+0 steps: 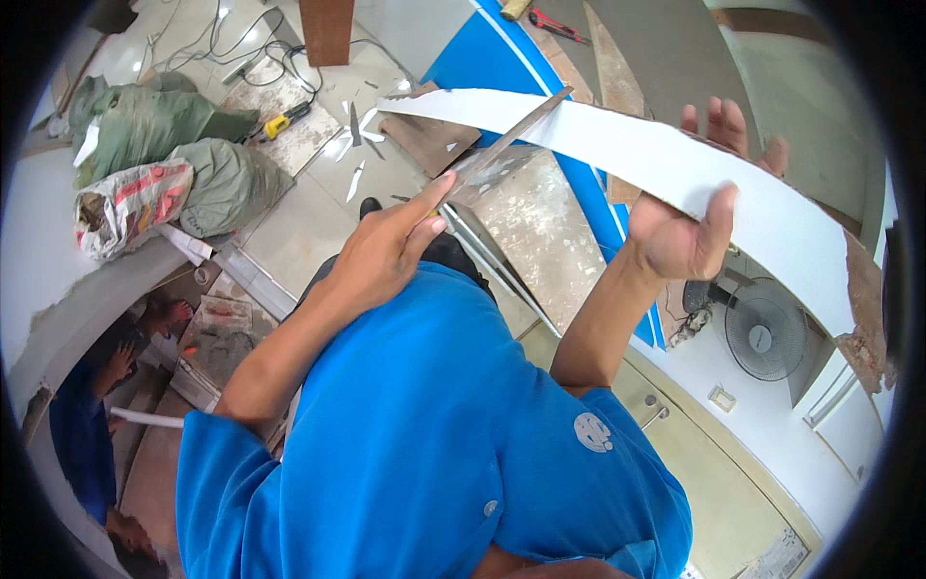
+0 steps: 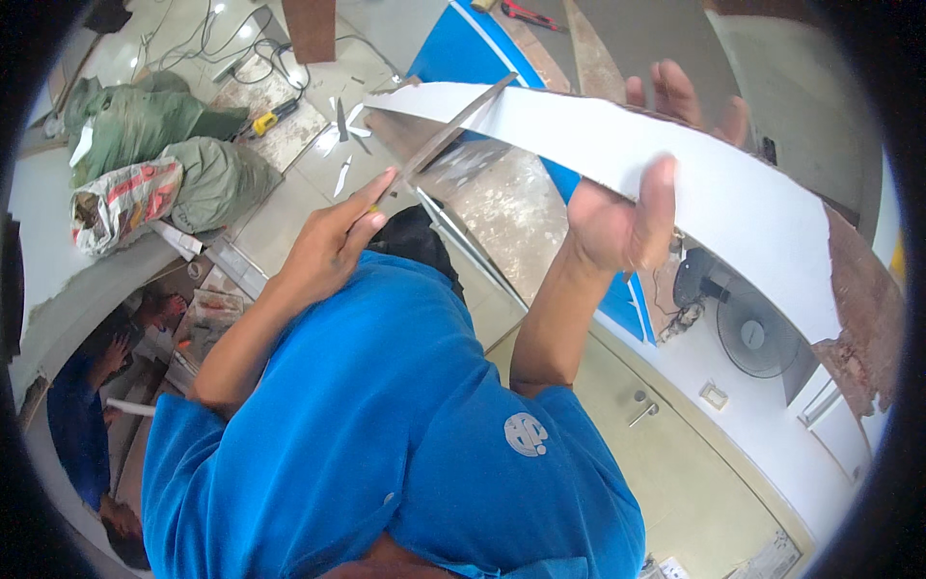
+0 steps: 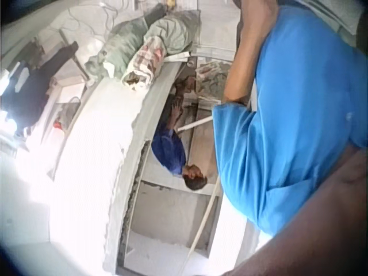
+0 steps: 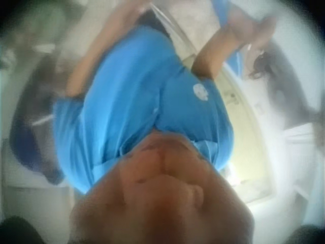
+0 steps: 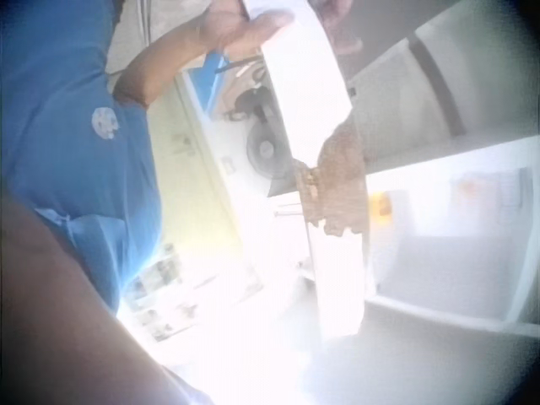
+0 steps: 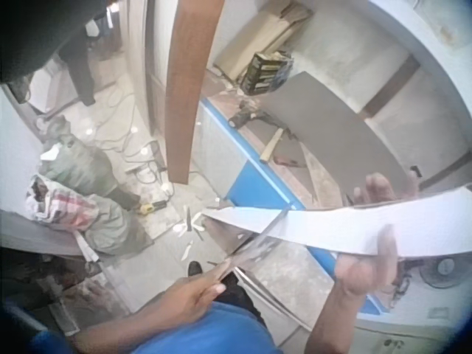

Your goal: The person measures and cuts a long white wooden strip using a utility knife and a straight edge. They repeatedly align the strip, score it, and snap off sections, then trim the edges.

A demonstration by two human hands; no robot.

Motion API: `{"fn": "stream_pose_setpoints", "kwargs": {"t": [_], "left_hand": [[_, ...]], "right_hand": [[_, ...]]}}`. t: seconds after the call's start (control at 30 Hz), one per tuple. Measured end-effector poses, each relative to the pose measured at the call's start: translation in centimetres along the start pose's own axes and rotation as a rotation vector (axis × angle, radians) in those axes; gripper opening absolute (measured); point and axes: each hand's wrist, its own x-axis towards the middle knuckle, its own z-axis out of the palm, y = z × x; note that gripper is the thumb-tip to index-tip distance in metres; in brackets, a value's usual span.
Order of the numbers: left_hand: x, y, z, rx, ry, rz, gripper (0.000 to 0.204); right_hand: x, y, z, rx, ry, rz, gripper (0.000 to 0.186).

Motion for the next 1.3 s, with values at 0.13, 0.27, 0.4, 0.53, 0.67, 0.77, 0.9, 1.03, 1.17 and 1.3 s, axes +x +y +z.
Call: {"fn": "stream_pose_setpoints", "kwargs": {"t": [0.13,0.27,0.4,0.53,0.67,0.77,0.9,1.03,1.17,1.3], "left_hand": [[-1.7,0.4,0.7,0.023,0.056,0.076,0.051],[0.7,0.2,1.4,0.057,0.126,0.133,0.052],[7.3,-2.2,0.1,0.196,0.01,-0.366,0.05],[6.5,-4.8,0.2,0.117,0.224,0.139,0.05],[1.3,-4.3,1.9,0.119,0.045,-0.054,0.052],[3.5,-2.5,2.5,0.119,0.074,-0.026,0.052],[8.9,-1.4,2.6,0.166,0.074,0.164,0.051],[5.8,-1.7,2.2,0.318,0.105,0.177,0.052],[5.1,-1.1,2.6,0.195,-0.091,-0.102,0.047],[9.0,-0.4,3.5,0.191,0.14,0.312,0.047]], "right_hand": [[0.2,0.3,-0.6,0.268,-0.272,0.046,0.06],[-0.2,0.5,-1.8,0.332,-0.186,0.16,0.053],[-1.1,0.2,-1.6,0.355,-0.338,0.151,0.047],[-0.2,0.3,-1.5,0.37,-0.272,0.195,0.045],[0.8,0.9,-3.2,0.365,-0.332,0.194,0.044],[0.8,1.4,-4.5,0.371,-0.299,0.194,0.042],[2.0,1.3,-6.4,0.337,-0.184,0.23,0.041],[1.2,1.2,-7.5,0.33,-0.248,0.195,0.04],[0.1,1.1,-7.9,0.387,-0.191,0.197,0.039],[1.6,1.5,-8.7,0.304,-0.113,0.2,0.04]]}}
